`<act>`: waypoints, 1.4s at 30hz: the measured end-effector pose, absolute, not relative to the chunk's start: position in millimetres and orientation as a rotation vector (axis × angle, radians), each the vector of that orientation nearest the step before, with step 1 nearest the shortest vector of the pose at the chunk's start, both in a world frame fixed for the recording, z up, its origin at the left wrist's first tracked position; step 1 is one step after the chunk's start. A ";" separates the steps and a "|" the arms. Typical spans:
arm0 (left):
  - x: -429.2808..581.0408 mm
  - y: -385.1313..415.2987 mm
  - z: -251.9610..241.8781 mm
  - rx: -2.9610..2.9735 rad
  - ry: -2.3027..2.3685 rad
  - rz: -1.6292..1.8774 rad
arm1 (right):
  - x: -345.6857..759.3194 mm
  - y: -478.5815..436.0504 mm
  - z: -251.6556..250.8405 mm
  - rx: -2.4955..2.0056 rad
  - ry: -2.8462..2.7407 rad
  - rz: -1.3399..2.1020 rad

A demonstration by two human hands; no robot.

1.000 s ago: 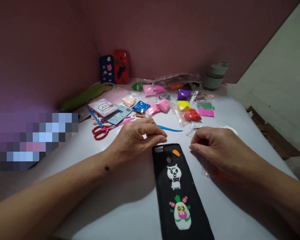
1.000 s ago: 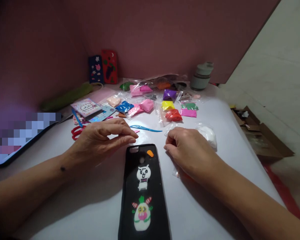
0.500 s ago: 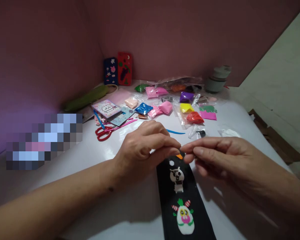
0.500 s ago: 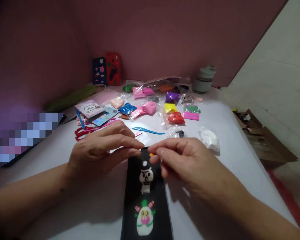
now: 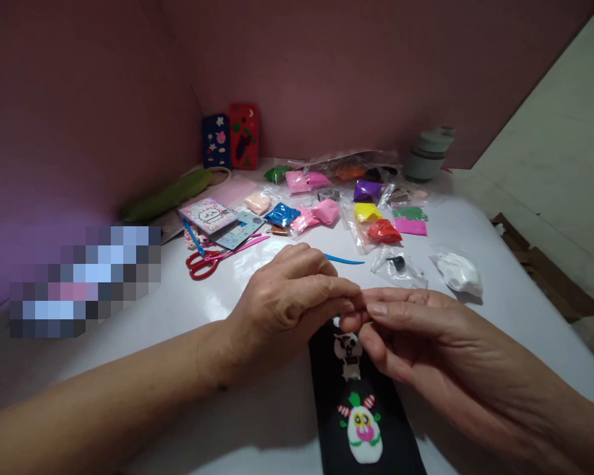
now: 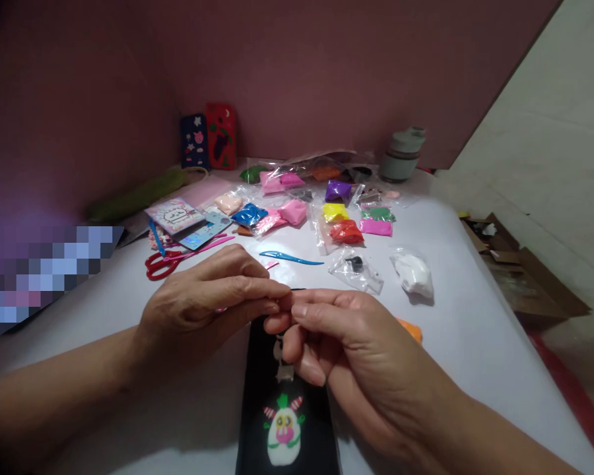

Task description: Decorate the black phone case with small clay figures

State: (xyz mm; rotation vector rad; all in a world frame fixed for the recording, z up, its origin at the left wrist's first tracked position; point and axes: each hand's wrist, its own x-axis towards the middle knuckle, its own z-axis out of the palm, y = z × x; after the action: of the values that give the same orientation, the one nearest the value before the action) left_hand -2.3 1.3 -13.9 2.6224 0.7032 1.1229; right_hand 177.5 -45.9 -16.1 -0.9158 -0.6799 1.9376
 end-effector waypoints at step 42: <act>5.4 -5.6 -14.5 2.567 0.777 1.078 | 169.9 -43.7 -14.8 -1.035 -0.645 1.859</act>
State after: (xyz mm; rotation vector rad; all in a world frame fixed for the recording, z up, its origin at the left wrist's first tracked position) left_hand 5.4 -5.6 -14.5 2.5672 0.7773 1.0776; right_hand 169.9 -43.7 -14.8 -1.0348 -0.6445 1.8591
